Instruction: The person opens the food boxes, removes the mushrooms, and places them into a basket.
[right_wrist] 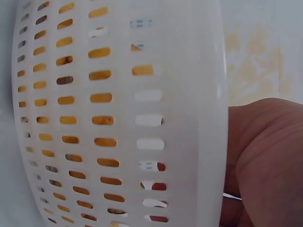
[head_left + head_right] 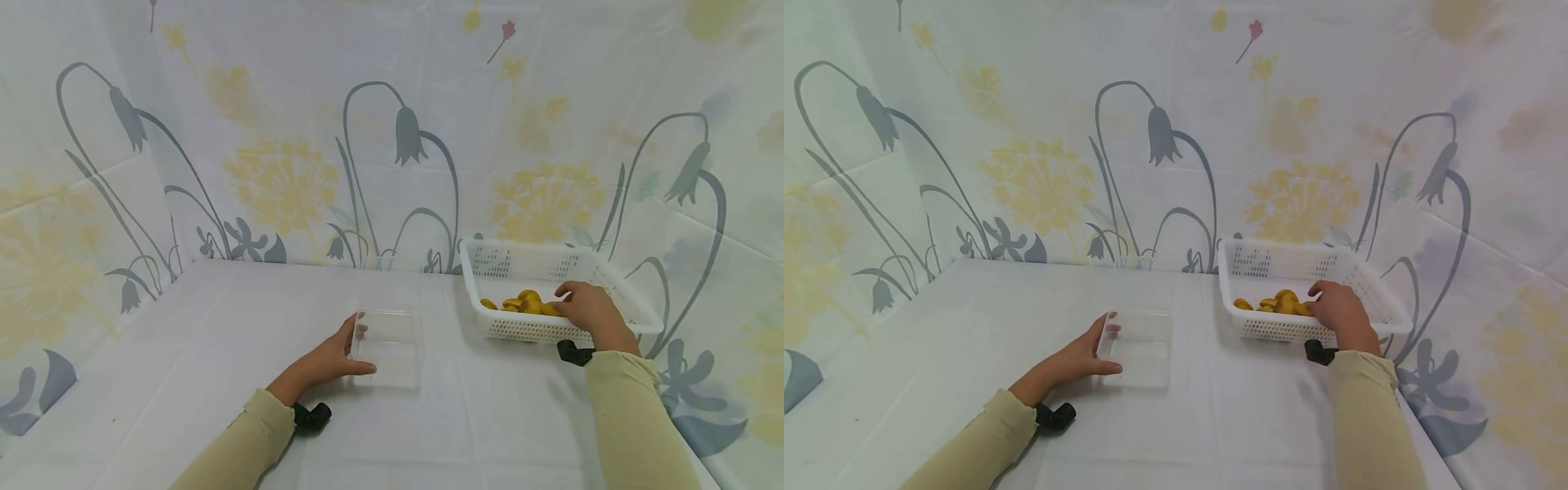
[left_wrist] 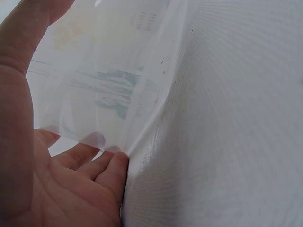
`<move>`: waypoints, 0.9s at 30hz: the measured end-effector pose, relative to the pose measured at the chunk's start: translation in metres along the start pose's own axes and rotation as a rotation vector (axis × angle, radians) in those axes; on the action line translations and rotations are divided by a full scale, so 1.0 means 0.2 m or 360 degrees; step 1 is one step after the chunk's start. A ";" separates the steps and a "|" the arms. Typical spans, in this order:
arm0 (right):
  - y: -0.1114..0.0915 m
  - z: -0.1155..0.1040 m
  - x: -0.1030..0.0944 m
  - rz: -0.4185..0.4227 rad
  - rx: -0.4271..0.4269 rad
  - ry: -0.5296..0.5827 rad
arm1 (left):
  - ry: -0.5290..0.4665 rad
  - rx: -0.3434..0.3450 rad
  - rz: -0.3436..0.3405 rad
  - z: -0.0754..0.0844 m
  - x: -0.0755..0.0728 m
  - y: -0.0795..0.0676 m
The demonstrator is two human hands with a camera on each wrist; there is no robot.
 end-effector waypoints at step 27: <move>-0.14 -0.32 -0.04 0.0198 -0.0291 -0.0047 | 0.0254 0.0026 -0.0011 0.06 -0.08 -0.04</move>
Point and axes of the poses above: each hand's wrist, its own y-axis towards the middle knuckle, its own x-axis out of the palm, z = x × y, the point moved 1 cm from there along y, towards the middle knuckle, and after that the axes turned 5 degrees about z, right-handed, at the moved point
